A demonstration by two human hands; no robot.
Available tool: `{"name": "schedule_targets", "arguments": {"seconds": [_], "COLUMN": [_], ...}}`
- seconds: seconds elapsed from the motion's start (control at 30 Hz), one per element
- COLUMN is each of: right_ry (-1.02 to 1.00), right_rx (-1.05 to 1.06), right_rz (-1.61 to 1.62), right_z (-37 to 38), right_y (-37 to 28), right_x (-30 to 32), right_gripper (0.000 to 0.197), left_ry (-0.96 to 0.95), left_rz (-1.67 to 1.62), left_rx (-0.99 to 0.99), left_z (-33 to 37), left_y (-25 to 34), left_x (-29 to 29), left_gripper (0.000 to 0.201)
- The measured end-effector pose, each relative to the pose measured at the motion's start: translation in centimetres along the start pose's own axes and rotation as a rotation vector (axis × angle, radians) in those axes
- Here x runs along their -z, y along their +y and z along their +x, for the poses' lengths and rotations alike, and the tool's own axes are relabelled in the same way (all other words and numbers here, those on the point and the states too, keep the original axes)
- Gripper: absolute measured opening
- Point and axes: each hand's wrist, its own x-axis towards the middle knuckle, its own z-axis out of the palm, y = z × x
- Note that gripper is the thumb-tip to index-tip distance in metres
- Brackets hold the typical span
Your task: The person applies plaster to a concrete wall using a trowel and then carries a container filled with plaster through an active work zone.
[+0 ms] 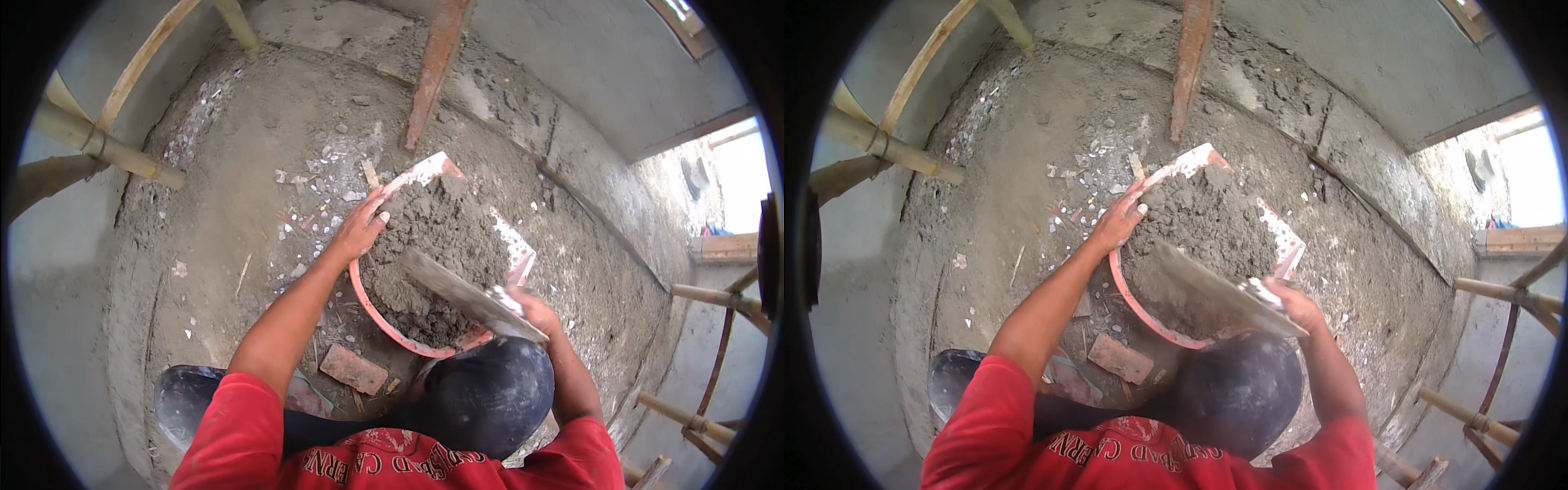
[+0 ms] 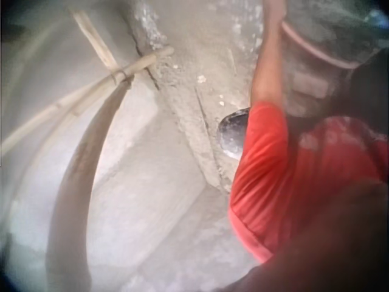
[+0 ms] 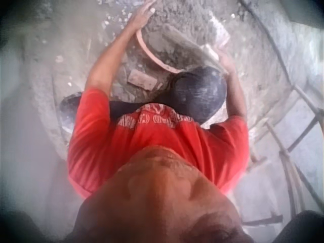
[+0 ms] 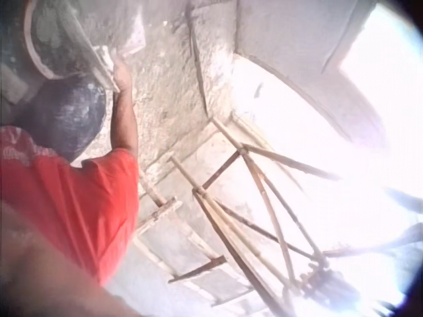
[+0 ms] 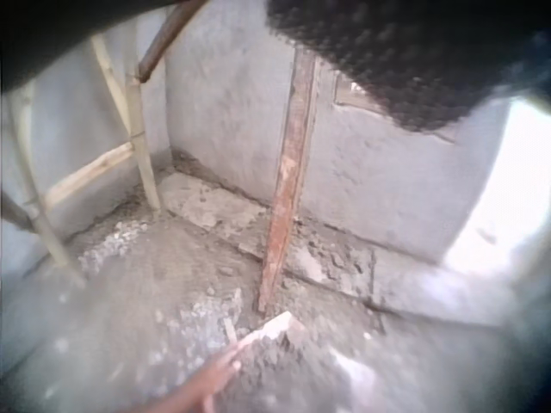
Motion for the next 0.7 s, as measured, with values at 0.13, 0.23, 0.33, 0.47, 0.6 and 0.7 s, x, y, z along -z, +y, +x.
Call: {"name": "schedule_targets", "arguments": {"seconds": [0.13,0.23,0.33,0.47,0.6,0.7], "right_ry": [-0.027,-0.019,0.23,0.409,0.144,0.583], "right_rx": [0.333,0.497,0.467,0.576,0.938,1.221], "right_rz": [0.163,0.062,-0.106,-0.711,-0.792,-1.079], "right_z": [2.1,7.9,14.5,22.9,35.1,39.5], "right_y": [-3.3,-7.9,-15.3,-26.5,-37.5,-38.4], "right_x": [4.5,10.0,7.7,-1.1,-5.4,-14.3], "right_gripper": [0.048,0.044,0.053,0.089,0.079,0.071], "left_ry": [-0.07,-0.101,-0.041,-0.012,-0.028,-0.027], "left_rz": [-0.02,0.113,0.283,0.369,0.354,0.363], "left_rx": [0.003,0.332,0.497,0.565,0.569,0.605], "left_z": [2.0,4.3,4.0,3.9,5.6,5.0], "left_y": [1.0,4.0,5.0,6.0,6.7,6.2], "left_x": [1.2,0.2,-0.3,0.6,0.1,1.1], "left_gripper": [0.06,0.054,0.048,0.048,0.047,0.047]}}
